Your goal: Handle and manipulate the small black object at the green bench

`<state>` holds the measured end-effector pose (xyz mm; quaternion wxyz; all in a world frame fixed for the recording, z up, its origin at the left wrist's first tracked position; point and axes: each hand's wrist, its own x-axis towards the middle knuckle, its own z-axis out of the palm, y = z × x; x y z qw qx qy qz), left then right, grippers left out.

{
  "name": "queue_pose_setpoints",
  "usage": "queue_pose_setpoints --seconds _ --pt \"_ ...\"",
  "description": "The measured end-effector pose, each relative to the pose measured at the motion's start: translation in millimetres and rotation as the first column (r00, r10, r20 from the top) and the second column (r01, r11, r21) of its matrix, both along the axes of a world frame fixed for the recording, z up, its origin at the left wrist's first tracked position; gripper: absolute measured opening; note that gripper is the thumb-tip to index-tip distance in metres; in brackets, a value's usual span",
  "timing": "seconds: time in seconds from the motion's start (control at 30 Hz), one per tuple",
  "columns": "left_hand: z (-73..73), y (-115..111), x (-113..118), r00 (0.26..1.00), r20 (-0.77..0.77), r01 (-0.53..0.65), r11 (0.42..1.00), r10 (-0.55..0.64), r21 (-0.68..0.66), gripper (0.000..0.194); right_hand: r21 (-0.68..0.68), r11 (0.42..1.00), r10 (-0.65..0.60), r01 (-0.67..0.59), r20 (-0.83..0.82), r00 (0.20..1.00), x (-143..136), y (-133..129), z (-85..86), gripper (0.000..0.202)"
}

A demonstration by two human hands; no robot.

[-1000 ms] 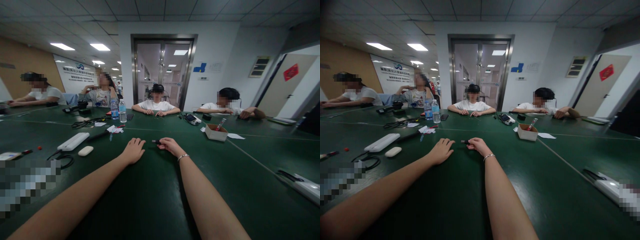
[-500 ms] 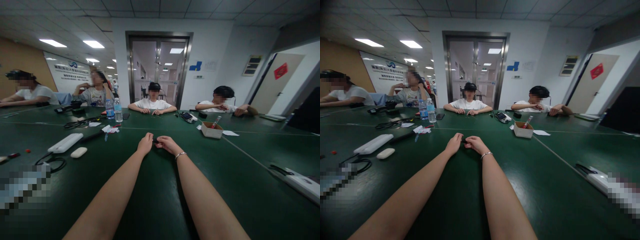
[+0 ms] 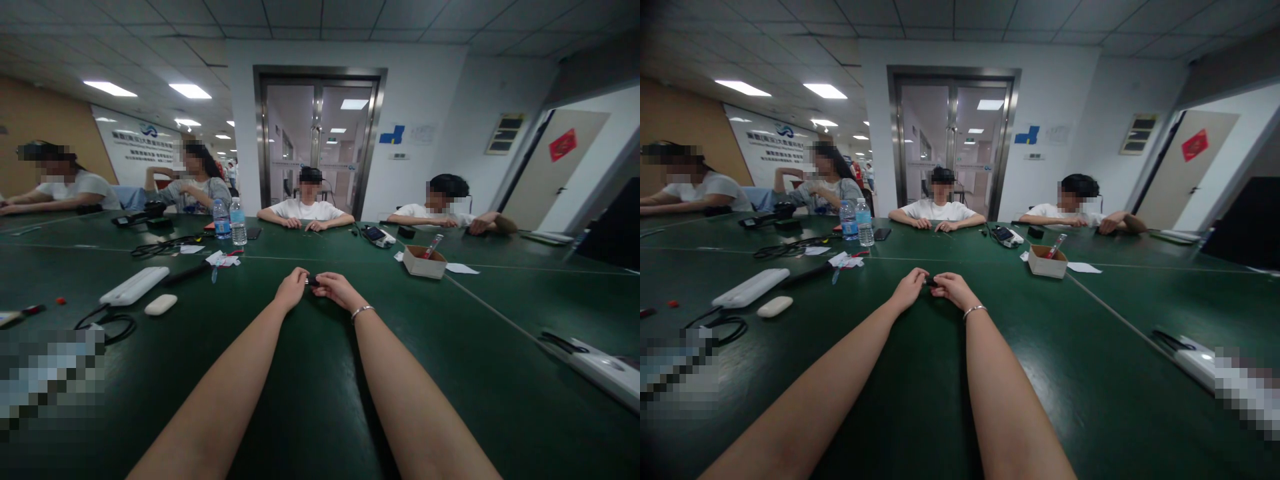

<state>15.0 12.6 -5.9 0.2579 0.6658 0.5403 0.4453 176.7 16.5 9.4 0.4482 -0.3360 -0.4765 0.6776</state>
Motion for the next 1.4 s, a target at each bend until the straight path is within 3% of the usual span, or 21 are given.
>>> queue_pose_setpoints --seconds 0.07,0.23,0.53,0.63,1.3,1.4 --pt "-0.2 0.5 -0.5 1.0 0.019 0.009 0.999 -0.01 0.031 0.025 0.011 1.0 -0.004 0.004 -0.006 1.0 0.0 -0.4 0.1 0.005" --pt "-3.9 4.1 -3.5 0.997 0.072 0.039 0.998 -0.036 -0.042 0.033 0.014 1.0 -0.004 0.004 -0.011 1.0 0.4 1.1 -1.9 0.006" --pt "-6.9 9.7 -2.1 0.987 0.152 0.058 0.998 -0.058 0.007 0.025 0.015 1.0 -0.008 0.008 -0.005 1.0 1.4 -0.7 0.3 0.005" --pt "-5.1 8.7 -0.8 0.98 0.188 0.067 0.997 -0.059 -0.033 0.026 0.013 1.0 -0.012 0.012 -0.006 1.0 1.2 -1.1 0.8 0.004" --pt "0.1 4.6 0.5 0.969 0.231 0.101 0.994 -0.089 -0.042 0.024 0.01 1.0 0.001 -0.001 -0.01 1.0 1.5 0.2 -0.5 0.004" --pt "0.1 3.8 0.8 0.969 0.231 0.102 0.993 -0.085 -0.065 0.03 0.015 1.0 -0.002 0.002 -0.015 1.0 1.4 1.0 -1.9 0.006"
